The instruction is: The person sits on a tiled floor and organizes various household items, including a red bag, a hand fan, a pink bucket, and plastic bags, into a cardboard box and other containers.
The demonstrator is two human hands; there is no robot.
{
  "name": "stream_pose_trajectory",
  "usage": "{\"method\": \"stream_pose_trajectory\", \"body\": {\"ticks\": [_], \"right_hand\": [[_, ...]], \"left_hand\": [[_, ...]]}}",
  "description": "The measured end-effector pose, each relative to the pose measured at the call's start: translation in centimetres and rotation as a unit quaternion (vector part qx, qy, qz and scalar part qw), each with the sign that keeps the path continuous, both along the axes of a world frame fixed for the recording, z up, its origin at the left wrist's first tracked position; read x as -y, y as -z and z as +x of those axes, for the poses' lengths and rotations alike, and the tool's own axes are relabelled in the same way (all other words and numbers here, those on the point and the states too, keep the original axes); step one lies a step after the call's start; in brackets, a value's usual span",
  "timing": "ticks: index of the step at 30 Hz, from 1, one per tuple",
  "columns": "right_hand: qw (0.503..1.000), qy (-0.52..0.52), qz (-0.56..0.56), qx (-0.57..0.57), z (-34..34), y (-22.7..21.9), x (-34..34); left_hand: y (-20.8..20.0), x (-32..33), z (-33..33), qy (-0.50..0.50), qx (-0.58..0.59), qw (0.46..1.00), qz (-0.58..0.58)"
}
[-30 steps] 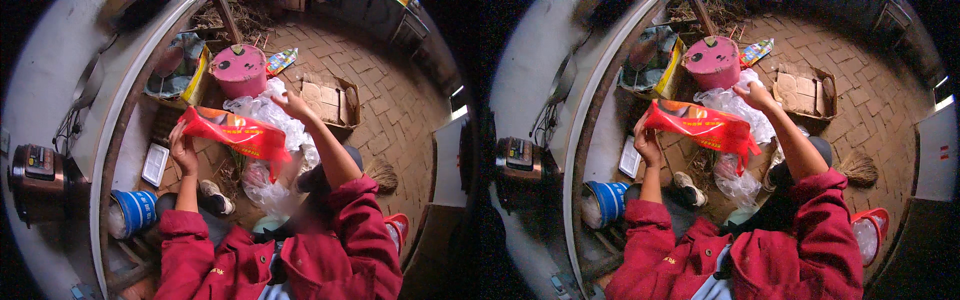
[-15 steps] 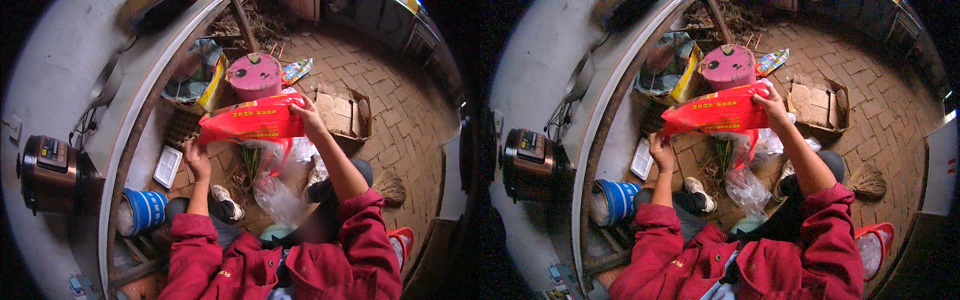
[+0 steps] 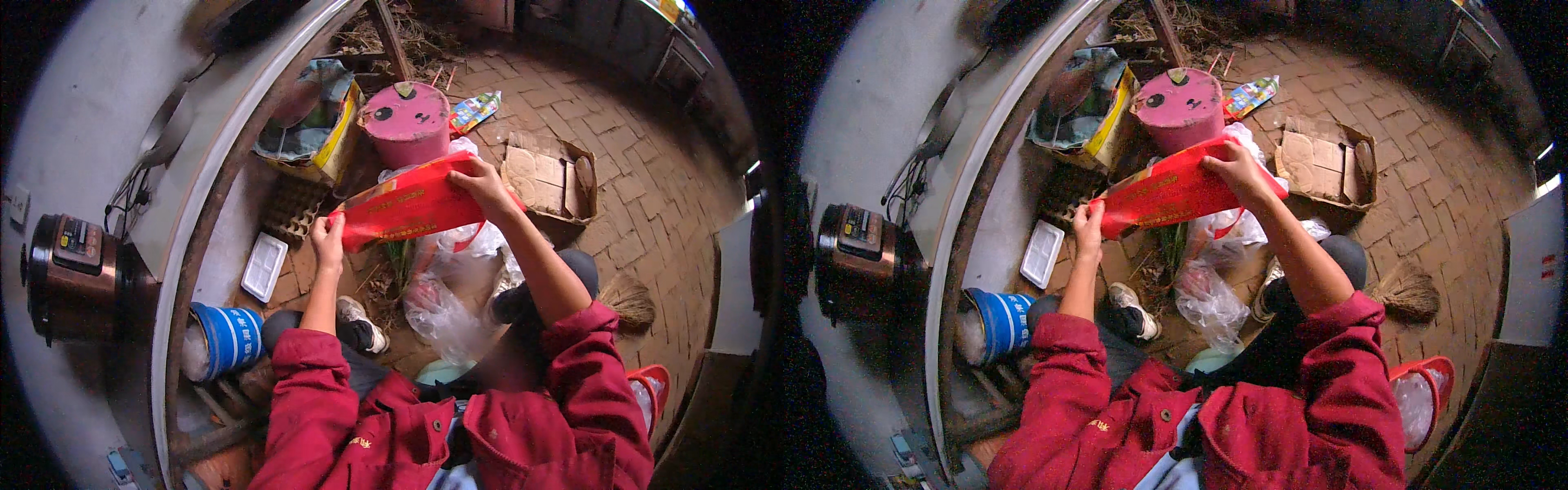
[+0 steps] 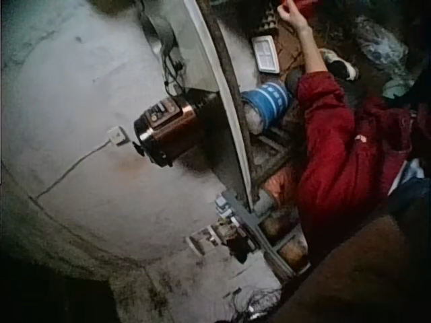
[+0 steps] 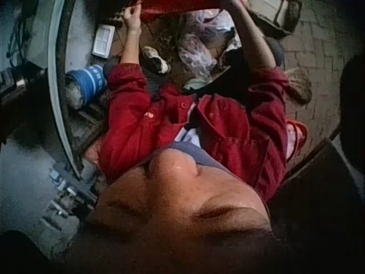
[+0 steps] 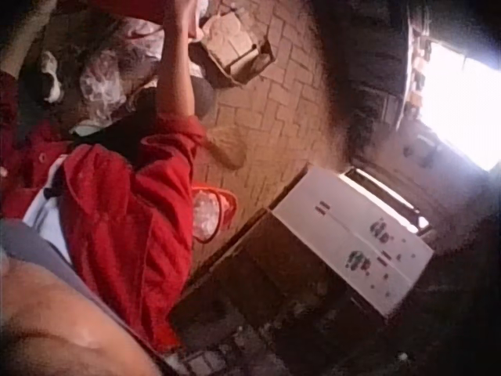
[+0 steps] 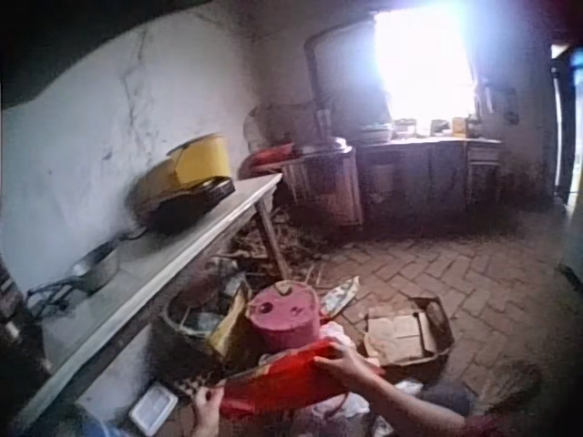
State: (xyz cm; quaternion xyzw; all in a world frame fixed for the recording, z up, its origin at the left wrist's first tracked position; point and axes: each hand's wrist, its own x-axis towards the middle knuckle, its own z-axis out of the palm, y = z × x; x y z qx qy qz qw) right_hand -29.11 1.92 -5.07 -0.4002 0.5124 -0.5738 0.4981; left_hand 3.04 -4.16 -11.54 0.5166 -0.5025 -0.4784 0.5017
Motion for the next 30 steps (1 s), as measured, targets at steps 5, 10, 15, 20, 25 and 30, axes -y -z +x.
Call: {"method": "stream_pose_trajectory", "body": {"ticks": [5, 10, 15, 20, 25, 30], "right_hand": [[0.994, 0.056, -0.093, -0.001, -2.5, 0.5, 1.1], [0.983, -0.102, -0.047, -0.144, -3.7, -0.5, 0.3], [0.959, -0.183, -0.058, -0.208, 0.2, 0.2, -0.1], [0.962, -0.084, -0.191, -0.174, 1.9, -1.0, -0.4], [0.981, -0.034, 0.047, -0.183, 2.0, 1.0, 0.2], [0.987, -0.009, 0.159, -0.021, -0.8, 3.0, 0.4]], "left_hand": [[0.9, 0.6, 0.7, -0.083, -0.125, 0.988, 0.026], [1.1, 1.3, 2.3, -0.124, -0.211, 0.963, 0.116], [1.0, 0.7, 2.1, -0.034, -0.243, 0.961, 0.131], [0.5, -0.5, 1.1, -0.098, -0.158, 0.969, 0.160], [3.5, 2.2, 2.9, -0.141, -0.030, 0.989, 0.020], [1.1, 0.6, 0.8, -0.064, -0.138, 0.974, 0.167]]}}
